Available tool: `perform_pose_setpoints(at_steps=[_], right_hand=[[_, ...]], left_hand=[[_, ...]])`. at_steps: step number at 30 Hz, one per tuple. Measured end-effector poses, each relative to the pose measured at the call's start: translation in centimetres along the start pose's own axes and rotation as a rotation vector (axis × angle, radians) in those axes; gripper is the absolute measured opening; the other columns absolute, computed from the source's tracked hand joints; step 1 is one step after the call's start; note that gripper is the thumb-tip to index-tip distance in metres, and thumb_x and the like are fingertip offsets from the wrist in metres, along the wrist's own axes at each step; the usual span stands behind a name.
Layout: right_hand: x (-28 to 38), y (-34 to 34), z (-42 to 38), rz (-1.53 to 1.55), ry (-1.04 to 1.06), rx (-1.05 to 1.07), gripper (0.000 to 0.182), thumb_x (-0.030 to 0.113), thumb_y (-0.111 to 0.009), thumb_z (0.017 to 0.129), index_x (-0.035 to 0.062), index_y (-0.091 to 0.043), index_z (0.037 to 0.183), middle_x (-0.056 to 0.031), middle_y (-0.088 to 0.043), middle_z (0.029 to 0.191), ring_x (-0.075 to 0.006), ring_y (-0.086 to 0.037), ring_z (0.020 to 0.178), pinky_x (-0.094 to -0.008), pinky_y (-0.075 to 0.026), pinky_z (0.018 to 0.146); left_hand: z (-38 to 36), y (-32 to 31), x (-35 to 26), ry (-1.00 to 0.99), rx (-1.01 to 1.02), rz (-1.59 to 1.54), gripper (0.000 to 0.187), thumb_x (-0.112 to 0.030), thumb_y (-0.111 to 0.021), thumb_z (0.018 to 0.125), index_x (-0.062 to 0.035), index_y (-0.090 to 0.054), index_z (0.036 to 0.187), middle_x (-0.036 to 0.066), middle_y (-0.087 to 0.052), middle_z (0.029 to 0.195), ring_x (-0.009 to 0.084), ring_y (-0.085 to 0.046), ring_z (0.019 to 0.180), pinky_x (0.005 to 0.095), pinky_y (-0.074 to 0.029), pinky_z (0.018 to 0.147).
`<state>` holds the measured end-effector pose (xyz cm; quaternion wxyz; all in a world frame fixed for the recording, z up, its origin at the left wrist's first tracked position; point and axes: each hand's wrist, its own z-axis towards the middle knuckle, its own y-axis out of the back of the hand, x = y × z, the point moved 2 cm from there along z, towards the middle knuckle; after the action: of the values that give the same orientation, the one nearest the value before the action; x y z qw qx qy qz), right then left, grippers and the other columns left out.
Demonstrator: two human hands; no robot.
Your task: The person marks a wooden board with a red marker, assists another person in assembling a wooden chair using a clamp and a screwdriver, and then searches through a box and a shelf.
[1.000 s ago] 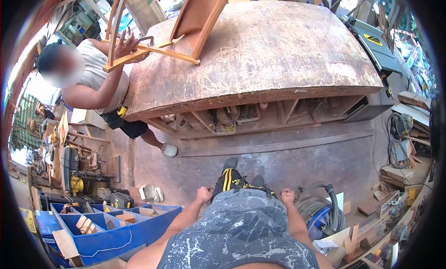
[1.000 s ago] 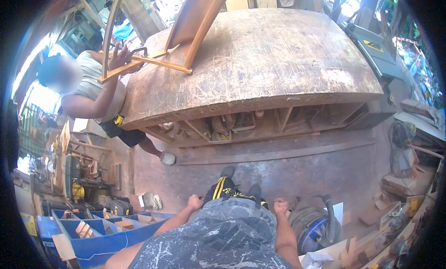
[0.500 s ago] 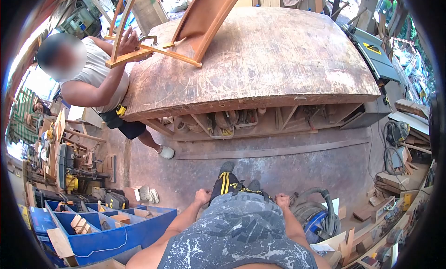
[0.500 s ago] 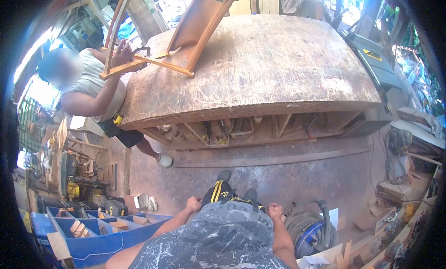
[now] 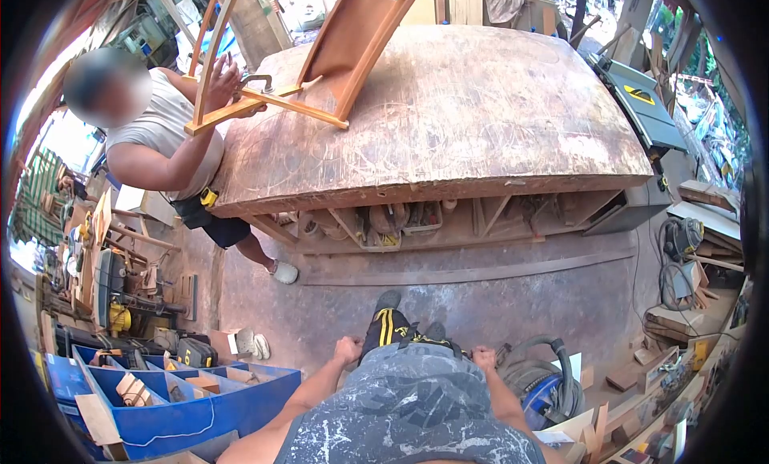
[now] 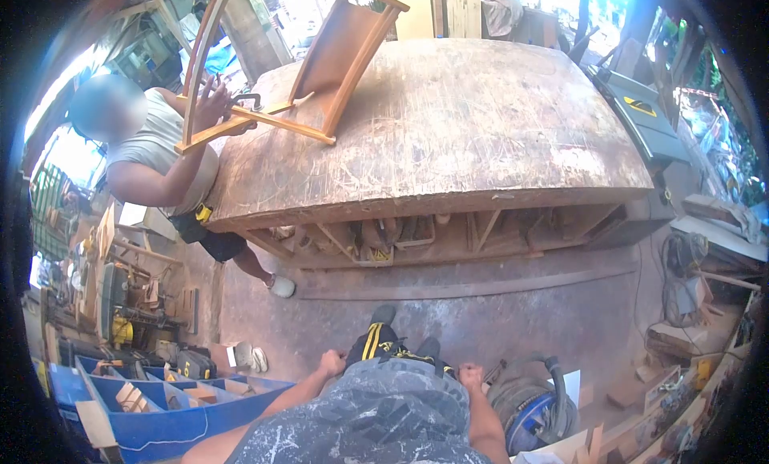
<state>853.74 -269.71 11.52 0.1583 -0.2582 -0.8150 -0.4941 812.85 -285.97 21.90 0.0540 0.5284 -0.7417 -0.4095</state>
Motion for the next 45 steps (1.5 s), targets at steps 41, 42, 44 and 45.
perform_pose_setpoints(at_steps=[41,42,44,45], right_hand=[[0.5,0.6,0.5,0.058,-0.122,0.044,0.023,0.023,-0.06,0.076,0.0035,-0.072,0.08,-0.009,-0.07,0.077,-0.0186,-0.066,0.075,-0.0314,-0.051,0.073],[-0.1,0.1,0.8,0.058,-0.122,0.044,0.023,0.023,-0.06,0.076,0.0035,-0.072,0.08,-0.009,-0.07,0.077,-0.0186,-0.066,0.075,-0.0314,-0.051,0.073],[-0.7,-0.5,1.3,0.127,-0.139,0.074,0.022,0.022,-0.061,0.076,0.0038,-0.072,0.079,-0.0088,-0.07,0.077,-0.0177,-0.066,0.075,-0.031,-0.051,0.072],[-0.8,-0.5,1.3,0.126,-0.138,0.074,0.022,0.022,-0.061,0.076,0.0038,-0.072,0.079,-0.0088,-0.07,0.077,-0.0177,-0.066,0.075,-0.031,-0.051,0.072]], left_hand=[[0.5,-0.2,-0.9,-0.032,0.023,0.108,0.031,-0.031,-0.056,0.084,-0.0161,-0.068,0.109,0.019,-0.063,0.109,0.0346,-0.06,0.105,0.0413,-0.047,0.093],[0.7,-0.3,-0.7,-0.033,0.023,0.108,0.031,-0.031,-0.056,0.084,-0.0161,-0.068,0.109,0.019,-0.063,0.109,0.0346,-0.06,0.105,0.0413,-0.047,0.093],[0.7,-0.4,-0.6,-0.055,0.016,0.095,0.031,-0.03,-0.055,0.085,-0.0151,-0.068,0.109,0.018,-0.063,0.109,0.0346,-0.06,0.105,0.0411,-0.047,0.093],[0.6,-0.3,-0.7,-0.055,0.016,0.094,0.031,-0.03,-0.055,0.085,-0.0151,-0.068,0.109,0.018,-0.063,0.109,0.0346,-0.06,0.105,0.0411,-0.047,0.093]])
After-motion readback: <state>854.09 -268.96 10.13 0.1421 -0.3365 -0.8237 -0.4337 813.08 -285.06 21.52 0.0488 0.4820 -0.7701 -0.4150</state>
